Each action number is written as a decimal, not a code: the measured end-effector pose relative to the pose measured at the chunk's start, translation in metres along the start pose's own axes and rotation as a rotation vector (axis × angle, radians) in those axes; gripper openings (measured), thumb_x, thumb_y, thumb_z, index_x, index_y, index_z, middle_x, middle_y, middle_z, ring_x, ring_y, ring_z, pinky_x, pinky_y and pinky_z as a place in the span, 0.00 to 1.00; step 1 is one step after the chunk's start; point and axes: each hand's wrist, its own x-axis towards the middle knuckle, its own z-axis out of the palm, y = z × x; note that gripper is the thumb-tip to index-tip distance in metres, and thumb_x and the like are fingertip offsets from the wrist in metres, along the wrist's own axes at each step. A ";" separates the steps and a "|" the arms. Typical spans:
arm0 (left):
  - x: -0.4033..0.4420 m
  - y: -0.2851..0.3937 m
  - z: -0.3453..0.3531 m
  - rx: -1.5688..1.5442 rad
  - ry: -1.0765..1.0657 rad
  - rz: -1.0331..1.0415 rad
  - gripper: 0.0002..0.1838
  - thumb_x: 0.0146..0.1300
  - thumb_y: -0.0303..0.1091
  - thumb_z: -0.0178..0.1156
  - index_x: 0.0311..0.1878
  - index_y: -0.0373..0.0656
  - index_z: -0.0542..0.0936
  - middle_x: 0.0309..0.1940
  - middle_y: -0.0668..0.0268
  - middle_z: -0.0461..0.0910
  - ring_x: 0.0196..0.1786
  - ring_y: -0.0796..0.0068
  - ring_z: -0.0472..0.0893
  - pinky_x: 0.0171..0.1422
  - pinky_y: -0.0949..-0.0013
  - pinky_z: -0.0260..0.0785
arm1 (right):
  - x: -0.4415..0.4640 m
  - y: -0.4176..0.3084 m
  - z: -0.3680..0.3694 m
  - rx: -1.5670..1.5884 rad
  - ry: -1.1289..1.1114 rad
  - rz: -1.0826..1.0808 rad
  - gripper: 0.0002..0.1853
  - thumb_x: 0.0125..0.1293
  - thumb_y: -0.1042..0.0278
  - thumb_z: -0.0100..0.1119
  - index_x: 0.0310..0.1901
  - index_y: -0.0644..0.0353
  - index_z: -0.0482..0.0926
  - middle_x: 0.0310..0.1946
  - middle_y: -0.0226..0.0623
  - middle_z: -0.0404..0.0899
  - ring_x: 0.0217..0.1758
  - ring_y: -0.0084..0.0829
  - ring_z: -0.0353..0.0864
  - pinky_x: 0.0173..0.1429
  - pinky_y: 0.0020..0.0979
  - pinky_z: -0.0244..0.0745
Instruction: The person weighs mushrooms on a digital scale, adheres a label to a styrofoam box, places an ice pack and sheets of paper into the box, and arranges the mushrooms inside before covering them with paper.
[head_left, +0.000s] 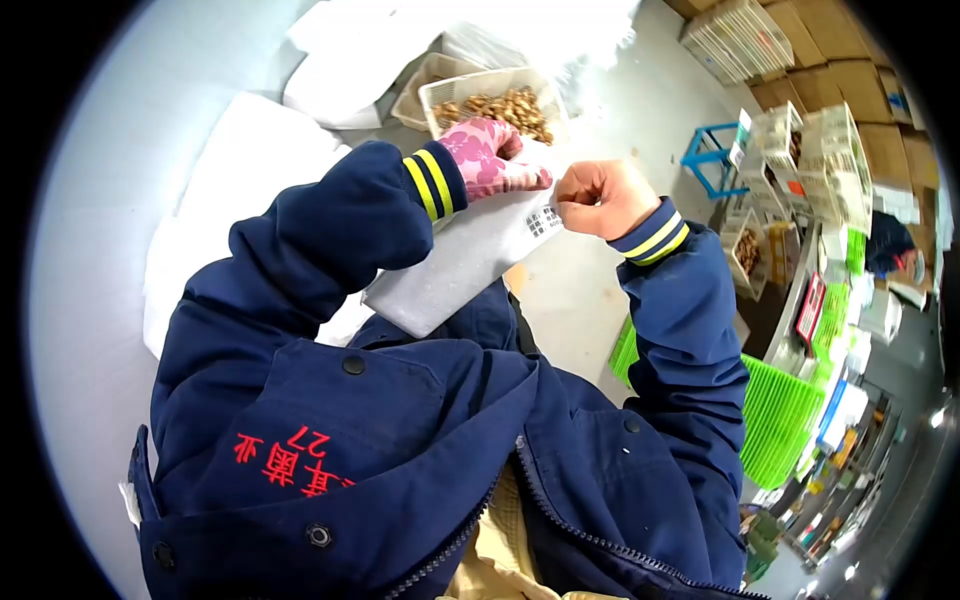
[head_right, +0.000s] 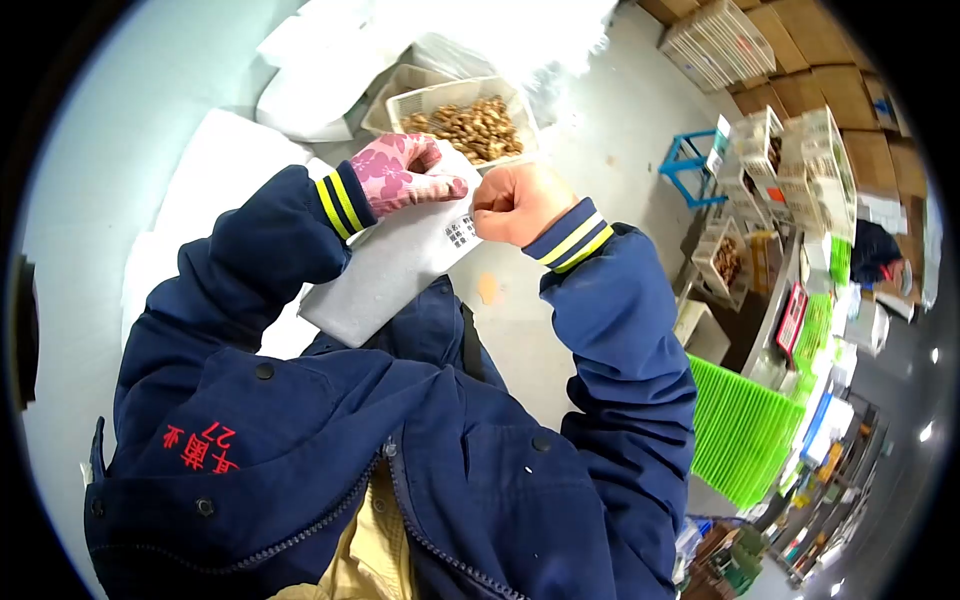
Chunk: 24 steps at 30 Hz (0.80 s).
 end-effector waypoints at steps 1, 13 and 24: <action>0.008 0.004 0.006 0.003 -0.037 0.018 0.22 0.48 0.48 0.69 0.23 0.42 0.69 0.23 0.70 0.74 0.29 0.85 0.70 0.35 0.76 0.65 | -0.008 0.004 -0.003 0.011 0.036 0.004 0.03 0.51 0.78 0.59 0.29 0.66 0.77 0.18 0.26 0.72 0.22 0.14 0.67 0.26 0.19 0.64; 0.053 0.061 0.050 0.004 -0.202 0.169 0.25 0.50 0.51 0.67 0.35 0.35 0.76 0.29 0.63 0.77 0.35 0.79 0.73 0.41 0.72 0.66 | -0.079 0.024 -0.020 -0.292 0.493 -0.086 0.04 0.46 0.77 0.62 0.25 0.63 0.76 0.13 0.32 0.71 0.17 0.19 0.68 0.24 0.21 0.66; 0.113 0.077 0.075 -0.064 -0.400 0.268 0.25 0.47 0.54 0.68 0.32 0.37 0.77 0.24 0.64 0.78 0.29 0.78 0.76 0.33 0.72 0.68 | -0.102 0.044 -0.027 -0.457 0.796 0.158 0.26 0.37 0.60 0.74 0.38 0.54 0.72 0.15 0.24 0.70 0.23 0.29 0.73 0.32 0.29 0.63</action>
